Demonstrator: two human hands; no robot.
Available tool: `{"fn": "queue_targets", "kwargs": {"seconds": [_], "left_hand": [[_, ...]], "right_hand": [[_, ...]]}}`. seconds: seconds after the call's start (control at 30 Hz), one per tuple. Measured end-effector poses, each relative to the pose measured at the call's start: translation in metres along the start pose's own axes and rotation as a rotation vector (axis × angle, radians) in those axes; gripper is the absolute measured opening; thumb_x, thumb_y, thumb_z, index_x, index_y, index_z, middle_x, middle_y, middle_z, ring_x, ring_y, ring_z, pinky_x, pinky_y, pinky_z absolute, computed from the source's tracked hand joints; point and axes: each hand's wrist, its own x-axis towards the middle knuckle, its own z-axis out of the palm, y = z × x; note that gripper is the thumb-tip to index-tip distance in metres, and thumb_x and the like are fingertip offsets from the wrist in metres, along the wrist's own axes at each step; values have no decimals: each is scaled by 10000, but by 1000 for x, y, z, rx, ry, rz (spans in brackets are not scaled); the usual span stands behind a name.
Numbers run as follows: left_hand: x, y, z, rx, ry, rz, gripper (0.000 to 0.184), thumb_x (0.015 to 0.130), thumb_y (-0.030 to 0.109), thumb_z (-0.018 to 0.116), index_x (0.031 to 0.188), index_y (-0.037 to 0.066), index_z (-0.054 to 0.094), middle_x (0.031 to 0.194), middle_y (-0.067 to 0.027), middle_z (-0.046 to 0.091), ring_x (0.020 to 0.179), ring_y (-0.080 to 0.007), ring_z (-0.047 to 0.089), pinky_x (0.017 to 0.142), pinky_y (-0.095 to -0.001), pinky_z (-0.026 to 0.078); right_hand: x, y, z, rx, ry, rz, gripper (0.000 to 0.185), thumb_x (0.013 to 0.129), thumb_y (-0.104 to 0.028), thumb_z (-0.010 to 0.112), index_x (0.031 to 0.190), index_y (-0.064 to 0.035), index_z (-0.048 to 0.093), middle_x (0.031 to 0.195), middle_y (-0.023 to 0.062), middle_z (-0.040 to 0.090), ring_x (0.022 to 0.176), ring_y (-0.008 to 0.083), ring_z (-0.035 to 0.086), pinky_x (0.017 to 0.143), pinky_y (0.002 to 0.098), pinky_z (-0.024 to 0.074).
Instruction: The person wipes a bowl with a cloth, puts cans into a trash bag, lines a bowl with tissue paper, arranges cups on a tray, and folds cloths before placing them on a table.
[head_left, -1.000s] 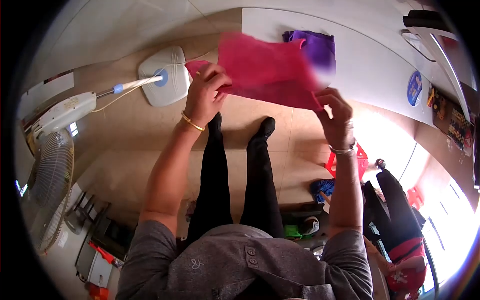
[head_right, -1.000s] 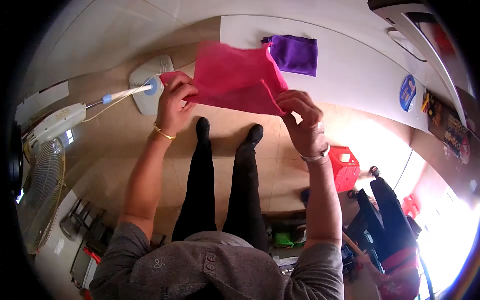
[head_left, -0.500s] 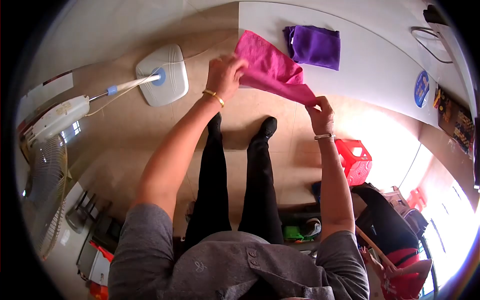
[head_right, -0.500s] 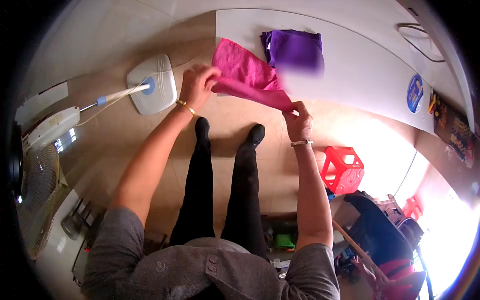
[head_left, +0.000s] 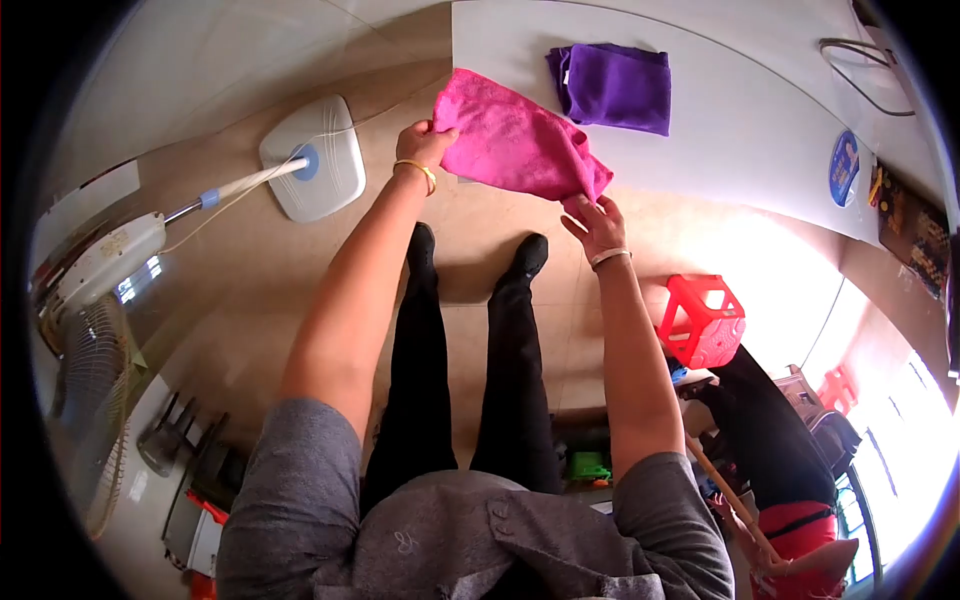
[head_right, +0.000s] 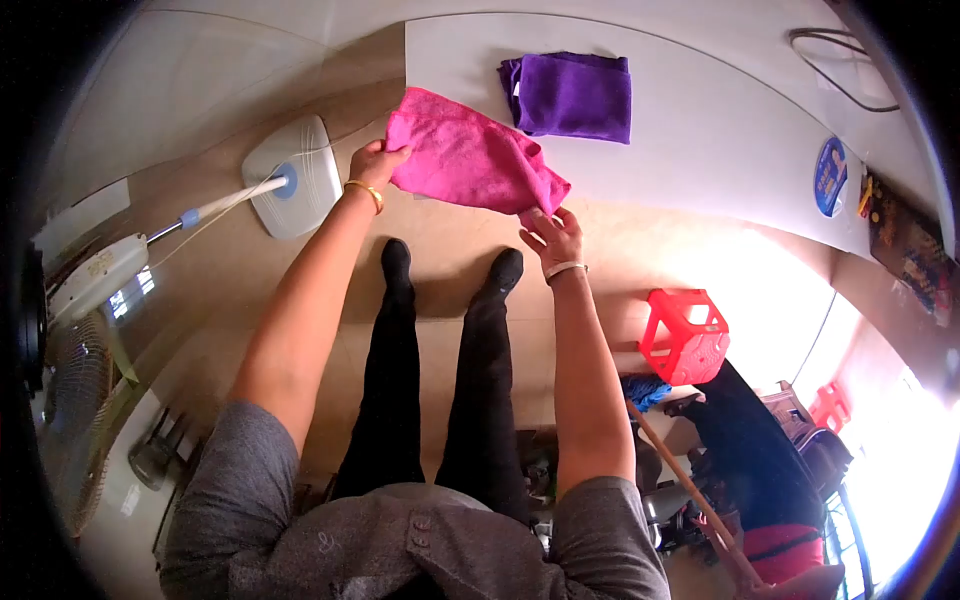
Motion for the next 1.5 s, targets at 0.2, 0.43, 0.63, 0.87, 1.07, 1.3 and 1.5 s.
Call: {"fn": "queue_targets", "kwargs": {"seconds": [0.2,0.43,0.63,0.87,1.07,1.3,1.5], "left_hand": [[-128,101,-19,-254,-541,144,211,824,58,595,1034,42,590,938,40,599,861,-82,543,787,-254,436],[-194,140,-12,36,-850,91,322,845,141,616,1136,16,556,926,20,594,865,-53,523,768,-218,440],[-217,161,3,-218,-948,159,267,866,137,609,1102,14,584,965,-15,607,894,-85,533,816,-245,442],[-184,144,8,-635,-564,-194,215,889,211,577,1038,59,607,949,-23,623,831,-104,592,783,-278,487],[-193,57,1,-829,-625,-787,832,722,748,447,983,-27,602,1079,-172,610,982,-292,595,867,-435,468],[-225,8,18,-750,-592,-887,721,778,644,506,1187,52,530,1185,-74,568,1132,-211,499,966,-389,383],[-232,31,21,-752,-499,-567,322,860,278,609,1097,62,577,1037,-25,620,968,-139,559,881,-304,409]], "right_hand": [[-31,25,-15,-461,163,29,636,701,-164,763,1226,-47,422,1096,135,536,936,219,567,713,353,530],[-114,-47,50,-847,-339,-715,1066,592,-116,820,1428,-118,158,1474,94,181,1348,269,214,1017,458,346],[-121,-51,60,-1033,-685,-800,639,666,-198,744,1238,-72,489,1277,106,489,1262,250,368,1103,445,166],[-141,-43,-1,-475,-577,20,376,721,4,693,1080,-32,584,922,0,634,857,96,577,772,272,475],[-188,-46,20,-351,-631,42,329,759,14,671,1071,-38,582,962,11,624,881,107,573,792,277,474],[-206,-43,29,-940,-571,-439,195,764,-75,632,955,-47,605,881,150,630,854,313,614,720,368,492],[-204,-20,22,-900,-506,-485,245,769,-109,649,998,-39,598,994,178,605,933,337,591,783,367,483]]}}
